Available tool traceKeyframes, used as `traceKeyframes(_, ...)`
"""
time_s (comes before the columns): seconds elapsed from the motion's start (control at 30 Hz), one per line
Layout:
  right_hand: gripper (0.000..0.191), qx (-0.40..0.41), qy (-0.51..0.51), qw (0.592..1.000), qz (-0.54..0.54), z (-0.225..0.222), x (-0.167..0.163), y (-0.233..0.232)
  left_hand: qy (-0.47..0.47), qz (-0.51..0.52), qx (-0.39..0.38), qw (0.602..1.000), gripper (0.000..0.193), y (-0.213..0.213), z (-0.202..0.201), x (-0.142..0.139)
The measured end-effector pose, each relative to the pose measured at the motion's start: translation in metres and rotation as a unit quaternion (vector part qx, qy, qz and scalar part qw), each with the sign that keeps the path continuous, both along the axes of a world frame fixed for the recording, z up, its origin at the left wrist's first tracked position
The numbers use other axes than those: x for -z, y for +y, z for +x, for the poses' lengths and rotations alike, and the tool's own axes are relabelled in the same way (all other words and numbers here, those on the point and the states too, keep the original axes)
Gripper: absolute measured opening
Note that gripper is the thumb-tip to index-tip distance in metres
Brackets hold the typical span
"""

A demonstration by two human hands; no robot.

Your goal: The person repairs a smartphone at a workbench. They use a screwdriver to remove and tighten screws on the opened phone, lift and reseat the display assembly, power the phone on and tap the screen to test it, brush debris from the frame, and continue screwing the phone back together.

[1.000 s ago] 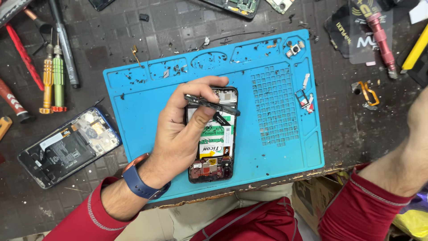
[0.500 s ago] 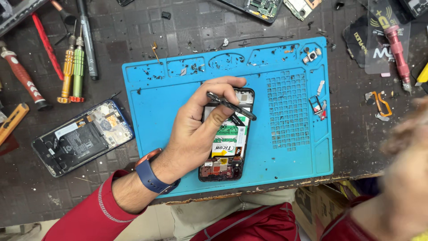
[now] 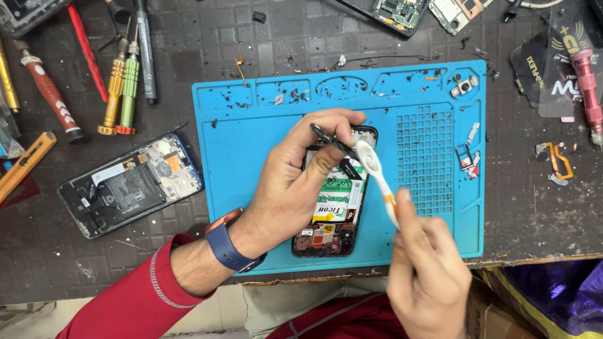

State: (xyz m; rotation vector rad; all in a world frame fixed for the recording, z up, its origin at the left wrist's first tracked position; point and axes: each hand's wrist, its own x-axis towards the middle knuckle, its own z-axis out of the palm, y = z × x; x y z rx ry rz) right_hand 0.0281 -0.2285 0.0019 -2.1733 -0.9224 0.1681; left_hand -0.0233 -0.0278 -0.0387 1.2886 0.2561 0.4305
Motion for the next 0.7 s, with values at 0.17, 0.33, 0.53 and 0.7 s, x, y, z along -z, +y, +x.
traceKeyframes(0.17, 0.057, 0.011, -0.005, 0.999, -0.037, -0.007, -0.005, 0.002, 0.0, -0.011, -0.006, 1.0, 0.017, -0.001, 0.0, 0.001)
traceKeyframes(0.33, 0.059, 0.013, 0.003, 1.0, -0.028, -0.012, -0.003, 0.01, 0.005, -0.016, -0.013, 1.0, 0.017, -0.001, 0.003, 0.003)
traceKeyframes(0.53, 0.06, 0.015, 0.007, 0.999, -0.038, -0.014, -0.008, 0.012, 0.002, -0.008, -0.021, 1.0, 0.018, 0.0, 0.003, 0.005)
traceKeyframes(0.7, 0.059, 0.011, -0.005, 0.999, -0.03, -0.016, -0.004, 0.019, 0.004, -0.062, -0.018, 0.998, 0.019, -0.001, 0.003, 0.004)
